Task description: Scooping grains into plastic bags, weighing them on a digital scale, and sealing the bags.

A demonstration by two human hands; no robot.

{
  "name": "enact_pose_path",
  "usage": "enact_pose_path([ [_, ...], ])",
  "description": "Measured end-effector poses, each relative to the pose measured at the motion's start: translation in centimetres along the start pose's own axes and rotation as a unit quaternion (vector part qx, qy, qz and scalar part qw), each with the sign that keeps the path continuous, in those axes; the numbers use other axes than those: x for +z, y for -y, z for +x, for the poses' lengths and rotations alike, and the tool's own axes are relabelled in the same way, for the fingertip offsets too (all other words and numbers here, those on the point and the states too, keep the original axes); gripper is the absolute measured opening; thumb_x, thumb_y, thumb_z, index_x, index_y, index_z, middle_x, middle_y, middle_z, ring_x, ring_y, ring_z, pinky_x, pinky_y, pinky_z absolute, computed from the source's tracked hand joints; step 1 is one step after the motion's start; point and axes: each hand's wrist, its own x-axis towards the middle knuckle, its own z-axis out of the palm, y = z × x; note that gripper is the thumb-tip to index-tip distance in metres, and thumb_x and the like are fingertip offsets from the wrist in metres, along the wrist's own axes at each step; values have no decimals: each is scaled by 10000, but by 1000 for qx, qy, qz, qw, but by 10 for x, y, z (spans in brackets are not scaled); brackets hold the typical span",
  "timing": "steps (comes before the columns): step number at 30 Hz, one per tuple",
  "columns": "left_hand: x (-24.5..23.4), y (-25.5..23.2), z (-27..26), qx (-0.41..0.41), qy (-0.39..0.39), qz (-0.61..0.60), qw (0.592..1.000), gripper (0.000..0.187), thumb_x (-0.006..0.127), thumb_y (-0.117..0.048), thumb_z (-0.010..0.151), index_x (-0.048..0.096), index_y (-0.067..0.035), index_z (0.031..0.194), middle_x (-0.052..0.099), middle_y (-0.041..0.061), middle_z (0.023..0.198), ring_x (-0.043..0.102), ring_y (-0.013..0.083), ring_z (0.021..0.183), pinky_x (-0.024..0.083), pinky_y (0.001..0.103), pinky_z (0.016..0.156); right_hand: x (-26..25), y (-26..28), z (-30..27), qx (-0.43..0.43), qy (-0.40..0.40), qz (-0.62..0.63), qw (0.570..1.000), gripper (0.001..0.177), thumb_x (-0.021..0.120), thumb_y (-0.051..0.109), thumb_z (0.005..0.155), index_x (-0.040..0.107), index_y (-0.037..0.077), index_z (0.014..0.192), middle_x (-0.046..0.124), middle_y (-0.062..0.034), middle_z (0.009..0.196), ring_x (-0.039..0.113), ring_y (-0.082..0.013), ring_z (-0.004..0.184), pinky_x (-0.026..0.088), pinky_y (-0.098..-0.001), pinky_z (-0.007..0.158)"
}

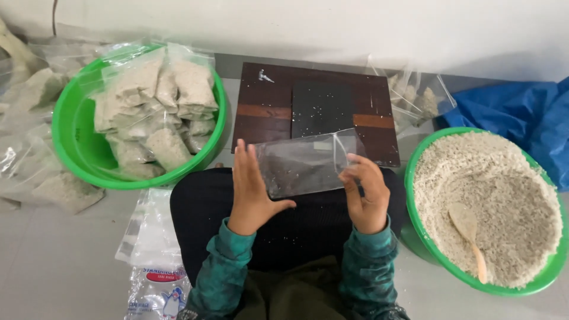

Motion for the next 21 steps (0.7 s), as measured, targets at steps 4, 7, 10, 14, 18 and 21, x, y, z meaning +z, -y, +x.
enact_pose_path([
  [4,1,8,-4,-69,28,-112,991,1443,977,-258,574,-57,76,1524,209,369,1494,321,558,1327,329,753,990,-8,-4,-1,9,-14,-20,1000,38,685,-71,873,674,-37,884,689,-128,783,663,-477,996,530,-545,879],
  [7,11,7,-9,-28,6,-57,998,1400,985,-236,549,34,48,1537,369,292,1390,512,458,1179,531,610,873,-3,-4,-3,17,-7,-10,1000,52,703,-68,844,678,-44,883,685,-125,753,668,-487,991,534,-545,875],
  [10,17,10,-12,-28,-22,-4,999,1259,940,-190,641,86,31,1539,428,263,1314,563,400,1076,573,538,798,2,-2,-4,10,3,-9,1000,79,690,-97,844,666,-50,903,684,-128,747,663,-500,1000,535,-558,869],
  [14,22,19,-14,-79,-20,-12,997,1126,887,-177,698,158,41,1528,536,219,1163,649,306,834,612,407,635,2,4,-3,18,9,-29,999,102,723,-75,823,671,-22,892,687,-113,766,667,-484,1009,547,-542,847],
  [18,23,6,-7,-119,-47,-58,990,941,802,-33,777,208,49,1502,488,228,1251,680,311,889,655,380,670,2,0,-10,11,25,-49,998,46,698,-27,860,681,13,846,669,-104,750,675,-469,954,539,-573,900],
  [21,24,4,-1,-77,-39,3,996,1081,893,-211,711,205,51,1504,480,196,1293,580,315,1112,634,376,760,-2,-6,-10,16,26,-55,998,42,698,-19,863,688,19,850,649,-97,752,677,-446,932,537,-574,916],
])
